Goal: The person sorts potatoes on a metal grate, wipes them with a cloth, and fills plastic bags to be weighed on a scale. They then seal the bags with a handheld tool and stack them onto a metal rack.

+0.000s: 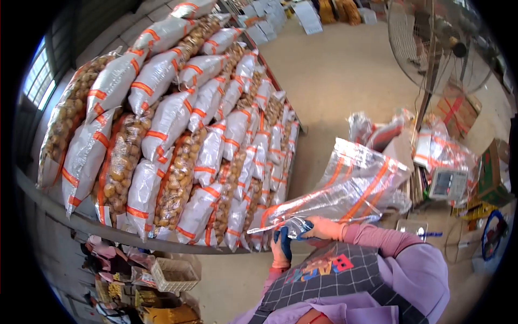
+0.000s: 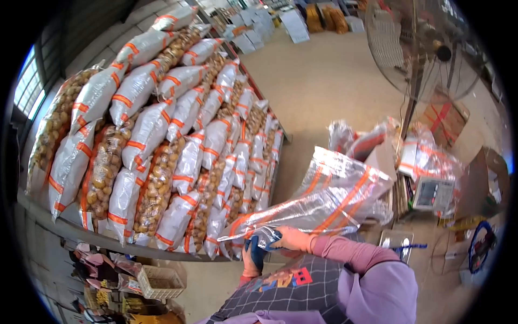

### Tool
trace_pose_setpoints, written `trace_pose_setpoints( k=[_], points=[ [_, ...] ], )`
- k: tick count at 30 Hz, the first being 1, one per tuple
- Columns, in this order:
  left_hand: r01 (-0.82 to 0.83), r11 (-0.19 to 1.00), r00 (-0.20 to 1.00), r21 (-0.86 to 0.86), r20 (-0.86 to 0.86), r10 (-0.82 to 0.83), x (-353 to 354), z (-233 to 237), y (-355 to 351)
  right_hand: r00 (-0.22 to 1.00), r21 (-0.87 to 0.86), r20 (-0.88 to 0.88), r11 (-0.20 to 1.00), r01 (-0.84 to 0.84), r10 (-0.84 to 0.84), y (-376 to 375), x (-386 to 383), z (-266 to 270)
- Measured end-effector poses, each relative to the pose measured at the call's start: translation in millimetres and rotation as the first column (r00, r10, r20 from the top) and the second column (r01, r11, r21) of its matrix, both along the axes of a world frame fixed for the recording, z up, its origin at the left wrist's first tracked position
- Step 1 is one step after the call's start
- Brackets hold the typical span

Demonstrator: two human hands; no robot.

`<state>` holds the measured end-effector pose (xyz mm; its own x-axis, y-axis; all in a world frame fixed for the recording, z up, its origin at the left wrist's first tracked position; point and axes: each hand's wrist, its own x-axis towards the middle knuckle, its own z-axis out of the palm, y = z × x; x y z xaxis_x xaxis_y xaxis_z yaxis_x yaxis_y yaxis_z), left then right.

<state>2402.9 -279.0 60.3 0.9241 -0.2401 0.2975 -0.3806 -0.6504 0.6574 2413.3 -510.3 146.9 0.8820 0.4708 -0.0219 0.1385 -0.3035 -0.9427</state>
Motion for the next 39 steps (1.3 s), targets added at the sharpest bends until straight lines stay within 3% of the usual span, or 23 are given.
trace_pose_setpoints(
  k=[2,3,4,6,8,11,14,18,19,20,21,22,23,24,25,26,28,30,31,34,35,37,39],
  points=[
    [0.018,1.000,0.997,-0.004,0.081,-0.017,0.2,30.3,-30.6,0.979,0.028,-0.145,0.988,0.152,-0.146,2.6,24.2,-11.3],
    [-0.069,0.805,0.970,-0.590,-0.229,-0.085,-1.7,24.5,-38.4,0.905,0.046,-0.317,0.949,0.312,-0.282,4.6,30.8,-20.4],
    [-0.303,0.320,0.852,-0.898,-0.406,-0.331,0.2,24.2,-48.8,0.913,0.037,-0.291,0.951,0.308,-0.285,3.7,31.7,-16.9],
    [-0.410,0.313,0.853,-0.857,-0.481,-0.200,-2.1,53.7,-67.6,0.964,0.020,-0.091,0.968,0.251,-0.249,5.8,37.0,-8.3],
    [-0.184,0.524,0.902,-0.831,-0.355,-0.245,-11.4,34.4,-52.4,0.995,0.171,0.102,0.985,-0.008,-0.010,15.7,38.1,-29.7],
    [-0.146,0.568,0.963,-0.810,-0.248,-0.107,-14.5,73.5,-65.8,0.985,0.109,0.136,0.990,0.094,-0.108,29.8,25.8,-3.4],
    [-0.287,0.451,0.953,-0.845,-0.298,0.049,-23.3,81.1,-63.6,0.975,-0.100,0.062,0.971,0.217,-0.212,34.5,29.1,12.8],
    [-0.402,0.457,0.901,-0.794,-0.433,0.040,-17.6,75.5,-43.4,0.949,-0.179,0.314,0.983,0.048,0.011,54.6,27.7,-10.6],
    [-0.440,0.314,0.896,-0.841,-0.435,0.092,-15.8,86.7,-42.7,0.952,-0.247,0.300,0.969,0.011,0.066,56.8,23.8,-1.0],
    [-0.194,0.742,0.981,-0.642,-0.116,0.156,-11.0,85.5,-19.5,0.986,-0.136,0.131,0.987,-0.090,0.108,57.9,21.7,12.8],
    [-0.290,0.597,0.955,-0.748,-0.268,0.127,-11.7,78.2,-13.5,0.985,-0.066,0.012,0.984,-0.168,0.169,49.3,20.2,26.4],
    [-0.365,0.064,0.918,-0.929,-0.370,-0.144,0.0,30.3,7.6,0.954,0.141,-0.271,0.986,-0.094,0.130,51.3,21.4,28.7],
    [-0.429,-0.060,0.899,-0.901,-0.420,-0.122,-0.1,36.7,16.3,0.993,0.234,-0.111,0.972,-0.004,0.031,54.2,27.3,8.4],
    [-0.375,0.063,0.910,-0.925,-0.381,-0.162,-0.5,25.9,32.3,0.995,0.263,-0.102,0.964,0.044,-0.017,52.7,28.5,25.8],
    [-0.444,0.128,0.887,-0.887,-0.455,-0.078,-10.1,63.3,21.4,0.972,0.232,-0.233,0.972,0.029,0.027,52.8,41.1,-0.9],
    [-0.438,0.172,0.882,-0.882,-0.459,-0.106,-12.3,72.1,16.8,0.879,0.188,-0.474,0.971,0.148,-0.042,56.6,25.2,45.9],
    [-0.301,0.326,0.903,-0.896,-0.378,-0.205,-21.1,102.7,9.5,0.995,-0.050,0.099,0.998,-0.025,0.030,63.1,33.5,21.7],
    [-0.270,0.461,0.883,-0.845,-0.409,-0.232,-20.8,118.0,11.4,0.997,-0.102,0.009,0.992,0.080,-0.079,77.3,32.1,9.7],
    [-0.273,0.448,0.881,-0.851,-0.409,-0.239,-20.8,121.2,10.2,0.977,-0.076,0.096,0.978,0.197,-0.189,86.1,17.3,28.7],
    [-0.332,0.459,0.879,-0.824,-0.447,-0.167,-19.4,110.7,8.9,0.995,-0.200,0.083,0.977,0.076,-0.061,102.0,19.8,8.2],
    [-0.299,0.493,0.914,-0.817,-0.394,-0.100,-18.0,95.5,13.0,0.982,-0.400,0.188,0.915,0.063,0.015,107.9,16.1,2.3],
    [-0.339,0.563,0.915,-0.754,-0.403,0.011,-17.3,78.1,23.2,0.898,-0.303,0.440,0.940,0.160,-0.011,112.5,8.9,-28.7],
    [-0.496,0.272,0.836,-0.825,-0.538,-0.108,-22.7,71.0,34.9,0.969,-0.275,0.245,0.958,0.079,-0.009,116.4,4.6,-2.7]
  ],
)
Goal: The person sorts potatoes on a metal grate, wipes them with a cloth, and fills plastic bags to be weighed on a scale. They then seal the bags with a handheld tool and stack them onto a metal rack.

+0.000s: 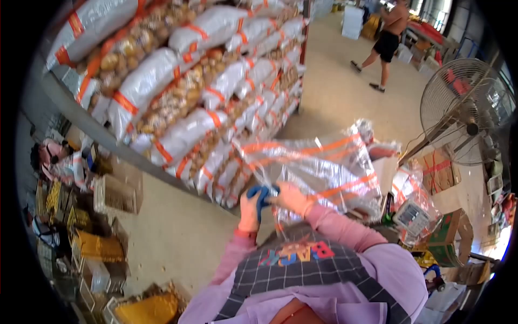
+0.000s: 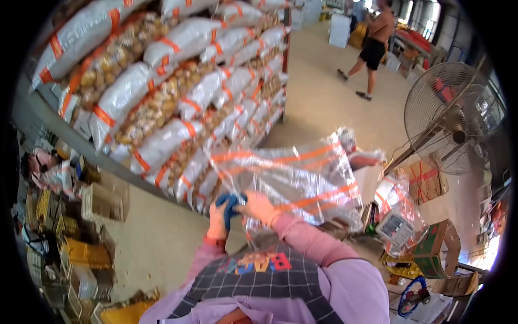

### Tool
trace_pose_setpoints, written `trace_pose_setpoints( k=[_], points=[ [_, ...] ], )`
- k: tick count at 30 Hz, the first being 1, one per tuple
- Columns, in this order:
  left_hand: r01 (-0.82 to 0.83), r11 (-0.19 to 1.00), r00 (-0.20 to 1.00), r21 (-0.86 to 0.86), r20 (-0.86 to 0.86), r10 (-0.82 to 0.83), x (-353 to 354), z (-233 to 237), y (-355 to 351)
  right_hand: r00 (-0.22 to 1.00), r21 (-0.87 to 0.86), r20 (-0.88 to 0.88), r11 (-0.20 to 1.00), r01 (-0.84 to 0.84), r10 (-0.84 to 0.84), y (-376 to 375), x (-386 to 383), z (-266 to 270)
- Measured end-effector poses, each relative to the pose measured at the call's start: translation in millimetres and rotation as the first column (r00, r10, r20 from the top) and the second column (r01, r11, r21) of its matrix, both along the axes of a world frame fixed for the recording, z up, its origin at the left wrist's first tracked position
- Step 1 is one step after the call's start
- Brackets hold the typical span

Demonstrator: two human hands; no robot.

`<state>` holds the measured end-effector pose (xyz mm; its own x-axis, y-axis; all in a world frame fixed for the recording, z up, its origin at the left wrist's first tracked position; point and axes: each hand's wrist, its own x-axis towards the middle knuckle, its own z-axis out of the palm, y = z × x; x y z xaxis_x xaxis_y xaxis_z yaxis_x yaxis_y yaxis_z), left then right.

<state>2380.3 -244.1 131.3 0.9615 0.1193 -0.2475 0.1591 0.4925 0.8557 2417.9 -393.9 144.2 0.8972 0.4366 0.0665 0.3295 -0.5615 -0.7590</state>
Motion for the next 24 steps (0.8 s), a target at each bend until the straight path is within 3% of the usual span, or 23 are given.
trace_pose_setpoints(
  k=[2,3,4,5,6,7,8,9,10,11,13,15,16,17,19,21,23,24],
  points=[
    [-0.024,1.000,0.999,0.000,0.041,0.024,-6.3,-6.1,10.0,0.984,0.160,-0.177,0.987,0.016,0.013,3.9,-1.6,3.5],
    [-0.091,0.989,0.992,-0.116,-0.096,0.079,-4.9,-14.2,14.9,0.871,0.299,-0.490,0.944,0.139,0.028,2.1,-2.6,15.2],
    [-0.140,0.954,0.989,-0.265,-0.084,0.122,0.5,-30.4,25.4,0.835,0.524,-0.517,0.841,0.136,0.187,-4.3,1.5,8.8],
    [-0.180,0.894,0.984,-0.410,-0.083,0.160,7.4,-51.3,39.9,0.611,0.676,-0.732,0.435,0.595,0.301,-0.6,-3.0,13.5],
    [-0.170,0.969,0.976,-0.177,0.102,0.190,12.0,-75.5,56.4,0.728,0.676,-0.673,0.507,0.534,0.130,-7.2,4.6,5.1],
    [-0.239,0.957,0.968,-0.163,0.032,0.247,4.2,-29.6,44.9,0.816,0.651,-0.577,0.581,0.488,-0.039,-14.1,11.3,-2.0],
    [-0.185,0.978,0.981,-0.094,0.043,0.190,3.2,-29.6,42.6,0.823,0.657,-0.566,0.575,0.487,-0.050,-11.7,9.5,-2.8],
    [-0.129,0.991,0.990,-0.022,0.049,0.130,1.9,-33.7,40.5,0.891,0.467,-0.446,0.828,0.310,-0.082,-8.9,5.1,0.6],
    [-0.062,0.998,0.996,0.027,0.066,0.060,5.5,-33.8,27.5,0.944,0.180,-0.322,0.974,0.135,-0.071,-8.4,2.7,4.1],
    [0.007,0.997,0.997,0.076,0.071,-0.012,5.9,-34.0,17.1,0.978,0.035,-0.207,0.999,-0.021,0.028,-2.8,0.4,5.3],
    [0.099,0.995,0.990,0.031,0.101,-0.101,11.7,-23.1,12.8,0.983,0.039,-0.118,0.989,0.144,-0.139,4.5,-13.0,3.7],
    [0.259,0.966,0.939,0.022,0.227,-0.257,15.8,-1.4,13.8,0.975,0.069,-0.159,0.983,0.168,-0.156,6.2,-12.2,9.2],
    [0.254,0.933,0.921,0.255,0.232,-0.314,15.4,-0.7,16.8,0.967,0.104,-0.205,0.979,0.174,-0.150,6.7,-14.5,11.9],
    [0.260,0.934,0.922,0.244,0.223,-0.315,14.9,1.0,16.6,0.964,0.094,-0.217,0.979,0.179,-0.155,8.5,-18.4,14.7],
    [0.188,0.979,0.981,-0.078,0.065,-0.183,14.4,6.1,17.4,0.927,0.033,-0.205,0.944,0.328,-0.315,11.8,-22.7,21.6],
    [0.184,0.916,0.983,-0.356,0.065,-0.172,18.0,-14.5,24.0,0.924,-0.014,-0.262,0.958,0.286,-0.279,9.1,-14.5,13.7],
    [0.242,0.895,0.970,-0.375,0.071,-0.233,8.6,-15.5,30.3,0.935,0.123,0.024,0.930,0.348,-0.353,16.6,-19.2,19.1],
    [0.243,0.894,0.970,-0.377,0.066,-0.235,5.5,-17.1,30.2,0.949,0.026,-0.044,0.949,0.313,-0.312,17.1,-23.1,30.1]
  ],
)
